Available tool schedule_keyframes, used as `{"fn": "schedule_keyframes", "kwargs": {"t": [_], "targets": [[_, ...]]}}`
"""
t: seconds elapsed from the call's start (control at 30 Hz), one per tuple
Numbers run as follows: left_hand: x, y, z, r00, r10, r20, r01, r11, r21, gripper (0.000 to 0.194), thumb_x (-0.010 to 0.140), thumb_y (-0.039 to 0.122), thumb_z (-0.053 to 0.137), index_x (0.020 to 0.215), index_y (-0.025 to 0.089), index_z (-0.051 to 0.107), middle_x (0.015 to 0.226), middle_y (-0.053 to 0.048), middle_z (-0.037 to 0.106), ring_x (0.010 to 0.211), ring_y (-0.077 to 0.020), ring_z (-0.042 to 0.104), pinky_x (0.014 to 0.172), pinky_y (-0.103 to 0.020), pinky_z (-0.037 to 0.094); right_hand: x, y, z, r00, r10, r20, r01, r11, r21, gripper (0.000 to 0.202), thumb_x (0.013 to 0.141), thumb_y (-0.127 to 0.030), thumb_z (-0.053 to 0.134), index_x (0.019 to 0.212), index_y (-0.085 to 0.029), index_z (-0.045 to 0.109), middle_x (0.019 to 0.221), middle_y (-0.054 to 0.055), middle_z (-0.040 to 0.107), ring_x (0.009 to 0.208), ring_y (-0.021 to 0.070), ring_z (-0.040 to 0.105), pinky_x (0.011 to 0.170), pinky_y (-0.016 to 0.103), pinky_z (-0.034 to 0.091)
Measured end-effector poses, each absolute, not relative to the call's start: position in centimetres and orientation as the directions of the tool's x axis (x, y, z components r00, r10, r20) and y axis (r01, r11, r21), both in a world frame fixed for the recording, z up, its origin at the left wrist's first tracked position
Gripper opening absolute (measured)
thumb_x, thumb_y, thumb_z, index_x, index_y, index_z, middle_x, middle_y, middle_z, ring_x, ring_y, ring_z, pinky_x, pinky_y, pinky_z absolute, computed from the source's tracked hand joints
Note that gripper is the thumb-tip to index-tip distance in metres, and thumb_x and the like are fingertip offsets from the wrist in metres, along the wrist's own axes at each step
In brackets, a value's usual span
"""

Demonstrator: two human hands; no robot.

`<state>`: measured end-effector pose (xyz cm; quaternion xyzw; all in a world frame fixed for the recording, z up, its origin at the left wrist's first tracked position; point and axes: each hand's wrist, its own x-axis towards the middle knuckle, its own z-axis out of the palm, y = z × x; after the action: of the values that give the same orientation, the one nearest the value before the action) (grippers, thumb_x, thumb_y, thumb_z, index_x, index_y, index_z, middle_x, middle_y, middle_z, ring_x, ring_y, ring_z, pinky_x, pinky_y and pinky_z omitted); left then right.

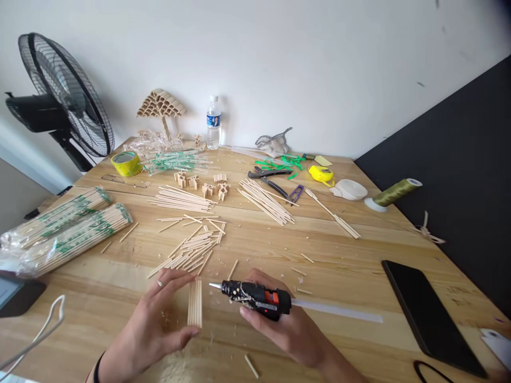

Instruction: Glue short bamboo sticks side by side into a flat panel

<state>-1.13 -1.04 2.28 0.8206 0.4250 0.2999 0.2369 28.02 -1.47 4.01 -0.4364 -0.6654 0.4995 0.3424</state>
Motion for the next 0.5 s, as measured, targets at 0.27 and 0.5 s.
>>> {"fn": "schedule_keyframes", "kwargs": {"t": [0.27, 0.5], "targets": [[-1.9, -2.5, 0.7, 0.403, 0.891, 0.208, 0.497, -0.404, 0.768, 0.056, 0.091, 0.059, 0.073, 0.140, 0.036, 0.057, 0.129, -0.007, 0.073, 0.113, -0.0276, 0.072, 0.093, -0.038, 0.063, 27.5, -1.8, 4.0, -0.421, 0.907, 0.011, 0.191, 0.101, -0.976, 0.029, 0.096, -0.038, 0.063, 0.076, -0.024, 0.047, 0.078, -0.002, 0.048, 0.073, 0.0176, 0.047, 0.068, 0.030, 0.039], [-2.0, -3.0, 0.3, 0.320, 0.932, 0.168, 0.440, -0.303, 0.845, 0.058, 0.091, 0.064, 0.071, 0.138, 0.033, 0.060, 0.121, -0.008, 0.073, 0.101, -0.0264, 0.071, 0.084, -0.036, 0.060, 27.4, -2.4, 4.0, -0.447, 0.894, -0.027, 0.188, 0.064, -0.980, 0.031, 0.094, -0.043, 0.065, 0.077, -0.025, 0.047, 0.074, -0.003, 0.043, 0.067, 0.0161, 0.042, 0.062, 0.029, 0.039]]}}
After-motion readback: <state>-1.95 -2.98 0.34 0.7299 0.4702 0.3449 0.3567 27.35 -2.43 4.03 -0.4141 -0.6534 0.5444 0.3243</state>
